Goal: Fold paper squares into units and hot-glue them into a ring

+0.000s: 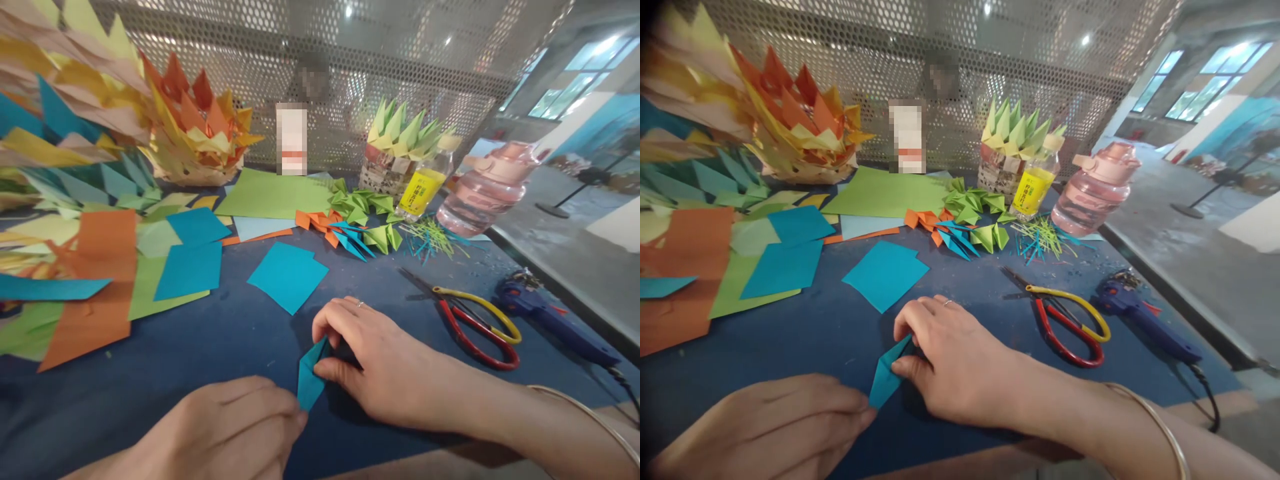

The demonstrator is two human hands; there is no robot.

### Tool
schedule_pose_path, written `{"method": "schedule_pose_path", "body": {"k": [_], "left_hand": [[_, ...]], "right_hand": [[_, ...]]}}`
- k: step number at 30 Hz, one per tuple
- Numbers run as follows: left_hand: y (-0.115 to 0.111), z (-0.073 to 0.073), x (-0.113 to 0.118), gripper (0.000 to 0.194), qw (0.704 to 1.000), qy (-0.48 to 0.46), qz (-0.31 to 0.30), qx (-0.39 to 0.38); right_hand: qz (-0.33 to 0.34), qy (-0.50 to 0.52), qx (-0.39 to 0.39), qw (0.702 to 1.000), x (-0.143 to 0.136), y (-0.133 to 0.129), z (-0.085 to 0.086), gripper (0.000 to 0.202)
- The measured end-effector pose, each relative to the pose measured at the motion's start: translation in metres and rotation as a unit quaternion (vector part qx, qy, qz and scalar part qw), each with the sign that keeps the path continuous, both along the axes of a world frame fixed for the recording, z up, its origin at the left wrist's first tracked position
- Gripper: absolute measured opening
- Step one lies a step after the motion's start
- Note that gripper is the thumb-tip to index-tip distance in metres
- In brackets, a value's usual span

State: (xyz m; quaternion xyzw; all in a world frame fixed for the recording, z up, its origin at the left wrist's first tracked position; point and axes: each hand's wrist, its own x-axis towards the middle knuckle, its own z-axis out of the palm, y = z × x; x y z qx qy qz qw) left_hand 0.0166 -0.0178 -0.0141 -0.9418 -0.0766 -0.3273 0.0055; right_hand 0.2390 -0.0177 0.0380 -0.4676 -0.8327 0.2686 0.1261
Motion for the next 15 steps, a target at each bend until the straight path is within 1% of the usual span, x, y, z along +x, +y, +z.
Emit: {"method": "schedule_pose_path", "body": {"k": [2,4,8,12,14,15], "left_hand": [[0.002,0.005,0.001,0.037,1.0,0.008,-0.013,-0.01],[0.002,0.007,0.0,0.038,1.0,-0.003,-0.019,-0.014],[0.004,0.008,-0.002,0.042,0.999,-0.041,-0.02,-0.021],[0.003,0.016,0.002,0.04,0.997,-0.048,-0.055,-0.009],[-0.001,0.019,0.004,0.041,0.996,-0.068,-0.053,-0.015],[-0.003,0.02,0.004,0.041,0.996,-0.077,-0.009,-0.049]], "right_hand": [[-0.019,0.001,-0.011,1.0,0.0,0.002,0.002,0.021],[-0.04,0.004,-0.01,0.999,0.0,0.005,0.003,0.023],[-0.064,0.03,0.0,0.997,0.002,0.013,-0.003,0.018],[-0.08,0.059,0.002,0.995,0.007,0.021,-0.009,0.01],[-0.076,0.054,0.018,0.995,0.01,0.022,-0.009,0.007],[-0.069,0.05,0.029,0.996,0.011,0.023,-0.009,0.008]]}}
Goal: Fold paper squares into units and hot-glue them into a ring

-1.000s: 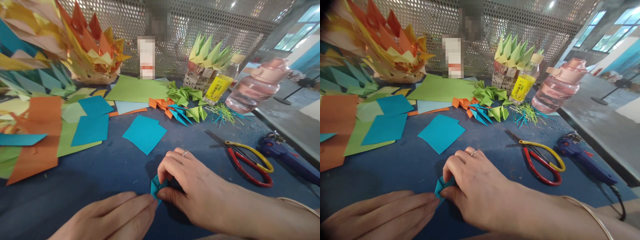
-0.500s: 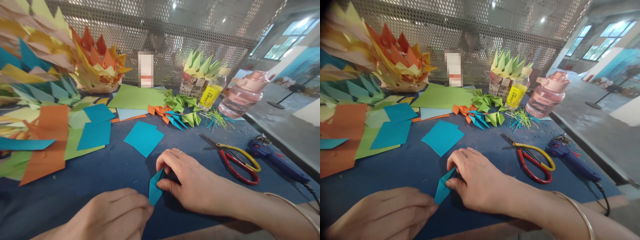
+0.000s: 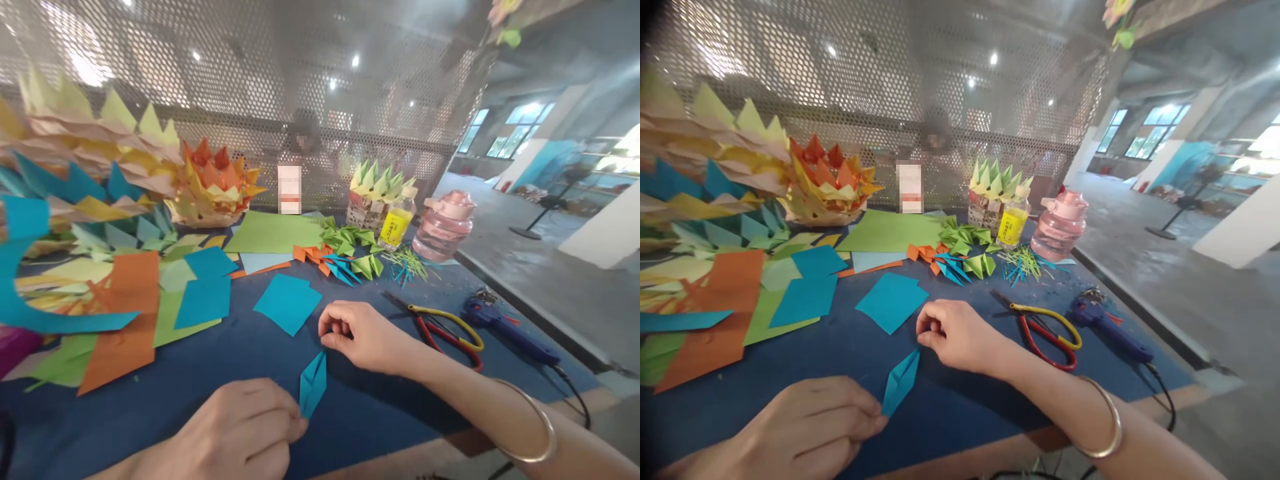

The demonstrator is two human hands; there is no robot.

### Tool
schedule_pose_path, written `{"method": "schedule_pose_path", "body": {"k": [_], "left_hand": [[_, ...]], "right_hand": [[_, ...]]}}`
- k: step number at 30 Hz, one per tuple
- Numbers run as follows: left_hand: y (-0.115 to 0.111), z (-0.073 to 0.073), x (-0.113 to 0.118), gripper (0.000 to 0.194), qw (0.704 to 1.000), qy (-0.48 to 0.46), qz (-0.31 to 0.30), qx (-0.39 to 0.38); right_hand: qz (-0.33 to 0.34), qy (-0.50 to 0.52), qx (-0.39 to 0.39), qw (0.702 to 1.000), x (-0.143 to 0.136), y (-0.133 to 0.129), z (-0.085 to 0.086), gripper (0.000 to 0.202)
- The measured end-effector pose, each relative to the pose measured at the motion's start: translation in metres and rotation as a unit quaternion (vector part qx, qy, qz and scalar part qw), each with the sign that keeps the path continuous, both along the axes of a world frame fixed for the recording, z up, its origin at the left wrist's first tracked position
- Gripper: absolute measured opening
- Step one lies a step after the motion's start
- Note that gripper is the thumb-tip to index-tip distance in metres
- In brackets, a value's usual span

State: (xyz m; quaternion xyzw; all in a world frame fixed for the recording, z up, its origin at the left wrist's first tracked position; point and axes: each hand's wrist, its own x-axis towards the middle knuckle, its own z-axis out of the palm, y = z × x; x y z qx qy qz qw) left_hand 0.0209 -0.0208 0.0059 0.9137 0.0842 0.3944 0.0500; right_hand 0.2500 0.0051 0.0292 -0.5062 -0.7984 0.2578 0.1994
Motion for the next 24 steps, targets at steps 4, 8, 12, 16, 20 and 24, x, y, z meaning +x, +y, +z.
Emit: {"method": "schedule_pose_path", "body": {"k": [4,8,12,16,20,24], "left_hand": [[0.001,-0.006,0.002,0.038,0.999,0.014,-0.034,-0.011],[0.012,-0.017,0.009,0.047,0.992,-0.058,-0.101,0.052],[0.014,-0.016,0.014,0.047,0.995,-0.053,-0.068,0.046],[0.018,-0.025,0.013,0.033,0.985,-0.095,0.032,0.138],[0.027,-0.052,0.011,0.032,0.981,0.012,0.063,0.182],[0.031,-0.069,0.014,0.023,0.98,-0.046,0.061,0.185]], "right_hand": [[0.028,-0.025,0.034,0.999,-0.001,-0.003,0.003,0.006],[0.008,-0.057,0.06,0.997,-0.008,-0.008,0.004,0.021],[-0.008,-0.083,0.068,0.994,-0.013,-0.011,0.004,0.01],[0.001,-0.074,0.053,0.996,-0.012,-0.011,0.005,0.01],[0.003,-0.064,0.036,0.997,-0.01,-0.01,0.007,0.01],[-0.008,-0.045,0.026,0.999,-0.009,-0.01,0.007,0.007]]}}
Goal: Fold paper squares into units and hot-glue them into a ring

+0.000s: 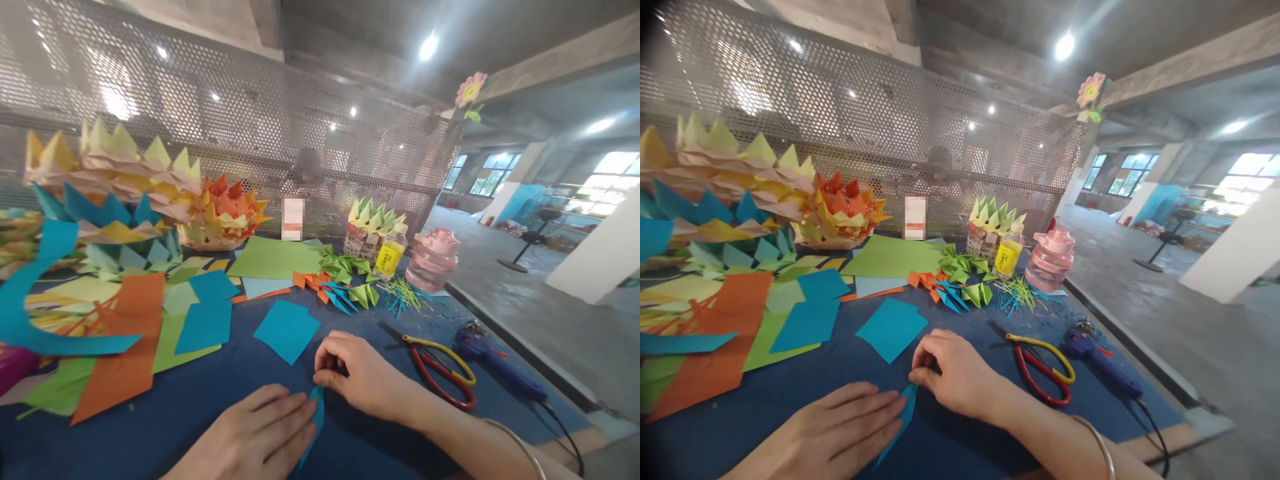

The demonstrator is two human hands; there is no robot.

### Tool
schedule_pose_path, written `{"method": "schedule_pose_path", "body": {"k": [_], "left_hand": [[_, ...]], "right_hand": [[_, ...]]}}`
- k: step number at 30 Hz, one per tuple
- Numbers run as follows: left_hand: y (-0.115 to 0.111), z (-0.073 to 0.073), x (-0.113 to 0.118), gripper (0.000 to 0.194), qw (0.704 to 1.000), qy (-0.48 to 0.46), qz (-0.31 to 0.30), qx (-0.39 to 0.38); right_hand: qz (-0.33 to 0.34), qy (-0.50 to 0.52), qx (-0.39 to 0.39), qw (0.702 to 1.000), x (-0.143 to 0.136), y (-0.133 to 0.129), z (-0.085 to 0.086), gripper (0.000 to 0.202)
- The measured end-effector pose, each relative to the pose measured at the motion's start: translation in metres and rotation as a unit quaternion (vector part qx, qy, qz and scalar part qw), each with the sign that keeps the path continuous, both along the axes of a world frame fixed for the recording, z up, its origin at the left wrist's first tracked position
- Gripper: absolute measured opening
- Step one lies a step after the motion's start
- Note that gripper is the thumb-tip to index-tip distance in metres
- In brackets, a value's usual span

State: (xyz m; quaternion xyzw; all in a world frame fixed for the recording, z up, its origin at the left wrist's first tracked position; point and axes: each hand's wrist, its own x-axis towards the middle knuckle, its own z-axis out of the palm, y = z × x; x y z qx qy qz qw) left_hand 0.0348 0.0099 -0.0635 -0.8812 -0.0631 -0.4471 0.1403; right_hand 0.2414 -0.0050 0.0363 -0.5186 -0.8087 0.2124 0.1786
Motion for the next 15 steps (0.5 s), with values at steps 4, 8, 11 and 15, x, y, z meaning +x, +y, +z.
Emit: {"method": "schedule_pose_path", "body": {"k": [4,8,11,15], "left_hand": [[0.0,0.006,0.005,0.017,0.998,-0.05,-0.029,0.001],[-0.002,0.017,0.007,0.024,0.994,-0.091,-0.054,-0.006],[-0.001,0.024,0.008,0.033,0.992,-0.108,-0.066,-0.012],[0.002,0.037,0.008,0.033,0.991,-0.105,-0.07,-0.041]], "right_hand": [[-0.001,0.003,0.005,1.0,0.001,0.0,-0.003,0.006],[0.0,-0.007,0.029,1.0,0.003,-0.001,-0.006,0.012],[0.022,-0.017,0.039,0.999,0.004,-0.002,-0.004,0.012],[0.055,-0.036,-0.005,0.998,0.005,-0.004,0.006,0.01]]}}
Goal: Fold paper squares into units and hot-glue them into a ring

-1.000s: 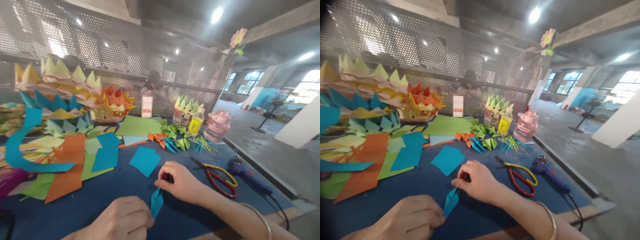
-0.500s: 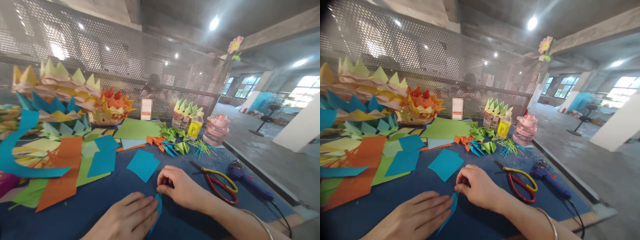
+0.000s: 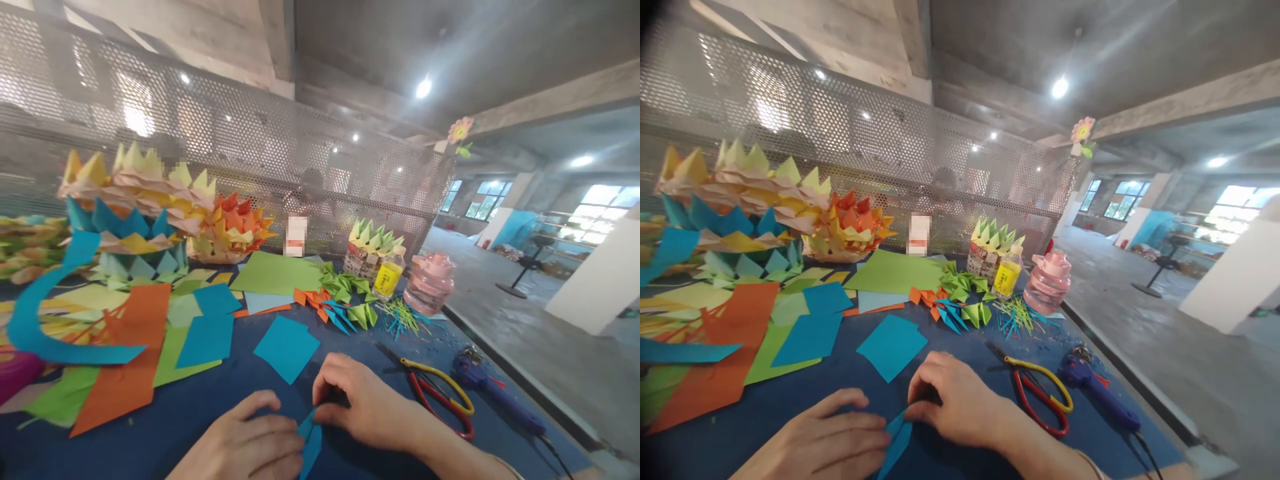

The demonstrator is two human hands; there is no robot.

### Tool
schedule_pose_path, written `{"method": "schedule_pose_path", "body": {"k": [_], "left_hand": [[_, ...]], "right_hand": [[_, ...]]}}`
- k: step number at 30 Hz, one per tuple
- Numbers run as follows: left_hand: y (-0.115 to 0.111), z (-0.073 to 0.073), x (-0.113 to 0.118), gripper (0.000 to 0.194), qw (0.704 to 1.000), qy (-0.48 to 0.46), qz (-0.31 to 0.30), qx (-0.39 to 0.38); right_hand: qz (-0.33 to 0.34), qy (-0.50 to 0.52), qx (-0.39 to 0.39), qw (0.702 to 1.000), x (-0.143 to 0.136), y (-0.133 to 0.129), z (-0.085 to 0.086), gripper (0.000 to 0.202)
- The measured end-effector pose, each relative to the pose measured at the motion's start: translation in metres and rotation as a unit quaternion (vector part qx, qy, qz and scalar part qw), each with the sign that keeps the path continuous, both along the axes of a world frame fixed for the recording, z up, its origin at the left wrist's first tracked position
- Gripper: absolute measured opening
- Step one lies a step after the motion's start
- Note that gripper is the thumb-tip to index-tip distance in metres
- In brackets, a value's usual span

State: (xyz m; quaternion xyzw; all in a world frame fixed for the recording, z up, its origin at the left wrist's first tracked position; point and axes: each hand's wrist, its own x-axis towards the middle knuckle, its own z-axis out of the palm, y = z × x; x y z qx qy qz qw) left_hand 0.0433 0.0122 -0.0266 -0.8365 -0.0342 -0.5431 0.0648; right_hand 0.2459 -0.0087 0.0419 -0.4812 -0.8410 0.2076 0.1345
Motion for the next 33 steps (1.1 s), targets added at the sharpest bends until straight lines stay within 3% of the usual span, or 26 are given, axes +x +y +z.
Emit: {"method": "schedule_pose_path", "body": {"k": [5,8,11,18,22,26,33], "left_hand": [[-0.002,0.026,-0.013,0.029,1.0,-0.015,0.021,-0.01],[-0.003,0.035,-0.027,0.028,0.991,0.026,0.088,-0.094],[0.005,0.033,-0.035,0.02,0.968,0.038,0.151,-0.198],[0.041,0.021,-0.033,0.023,0.934,0.037,0.149,-0.324],[0.043,0.021,-0.034,0.024,0.922,0.045,0.145,-0.356],[0.042,0.021,-0.035,0.025,0.915,0.061,0.145,-0.373],[0.046,0.018,-0.035,0.021,0.909,0.053,0.148,-0.386]], "right_hand": [[-0.014,0.009,-0.017,1.0,-0.001,0.0,0.005,0.011],[-0.045,0.078,-0.041,0.995,0.003,0.005,0.001,0.012],[-0.107,0.156,-0.027,0.982,0.011,0.016,-0.004,0.008],[-0.213,0.197,0.101,0.952,0.031,0.065,-0.004,0.018],[-0.247,0.162,0.135,0.946,0.039,0.085,-0.005,0.016],[-0.263,0.082,0.187,0.943,0.034,0.082,-0.003,0.008],[-0.175,-0.061,0.156,0.97,-0.016,0.058,-0.004,0.015]]}}
